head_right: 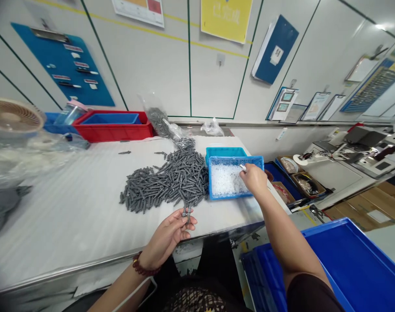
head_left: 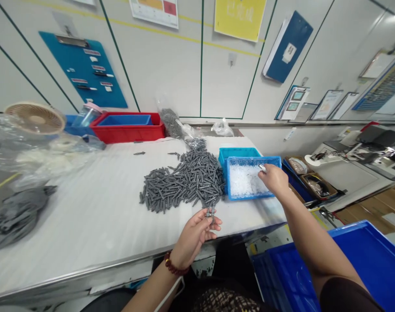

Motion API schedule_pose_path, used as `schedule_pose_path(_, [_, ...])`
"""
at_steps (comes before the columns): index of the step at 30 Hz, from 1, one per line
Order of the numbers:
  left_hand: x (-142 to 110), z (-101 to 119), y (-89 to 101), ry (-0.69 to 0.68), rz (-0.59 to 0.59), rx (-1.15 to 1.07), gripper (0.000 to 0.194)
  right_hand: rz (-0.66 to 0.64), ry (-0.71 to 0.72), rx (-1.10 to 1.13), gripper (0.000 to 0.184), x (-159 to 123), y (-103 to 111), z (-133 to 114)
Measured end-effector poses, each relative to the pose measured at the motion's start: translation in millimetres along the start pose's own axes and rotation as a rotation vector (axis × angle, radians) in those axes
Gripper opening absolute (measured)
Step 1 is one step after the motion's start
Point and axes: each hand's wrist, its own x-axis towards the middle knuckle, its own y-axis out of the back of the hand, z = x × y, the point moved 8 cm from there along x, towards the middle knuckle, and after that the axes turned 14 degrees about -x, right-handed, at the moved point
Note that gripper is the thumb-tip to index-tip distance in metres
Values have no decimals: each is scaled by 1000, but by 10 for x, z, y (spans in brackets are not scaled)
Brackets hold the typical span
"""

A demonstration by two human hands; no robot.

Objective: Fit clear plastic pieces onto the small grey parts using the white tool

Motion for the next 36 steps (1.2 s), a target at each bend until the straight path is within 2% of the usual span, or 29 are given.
schedule_pose_path(3, [11, -2, 14, 6, -5, -32, 33, 14, 61, 31, 30, 16, 0, -16])
schedule_pose_path(8, [30, 48, 98, -23, 29, -63, 32, 23, 150, 149, 21, 14, -27, -41])
schedule_pose_path(13, [16, 242, 288, -34, 96, -40, 27, 47, 223, 323, 27, -119, 7, -82])
schedule_pose_path(16, [38, 491, 414, -128, 144, -24, 23, 74, 232, 405, 30, -255, 67, -118])
schedule_pose_path(18, [105, 676, 453, -212, 167, 117, 19, 58, 282, 482, 26, -372, 101, -210])
schedule_pose_path(20, [229, 809, 414, -260, 150, 338, 13, 27, 381, 597, 24, -512, 143, -361])
schedule_pose_path(23, [446, 885, 318, -269, 97, 490, 6, -13, 505, 778, 24, -731, 196, -569])
schedule_pose_path(27, [556, 845, 273, -175, 40, 428, 16, -64, 544, 905, 23, -949, 148, -681])
schedule_pose_path(29, [506, 798, 274, -98, 5, 353, 21, -88, 529, 935, 22, -1012, 79, -675])
schedule_pose_path(33, [325, 637, 230, 115, -113, 18, 38, -132, 485, 961, 22, -1064, -85, -641])
schedule_pose_path(36, [230, 574, 172, 165, -211, -89, 46, -169, 484, 960, 22, -1080, -165, -656])
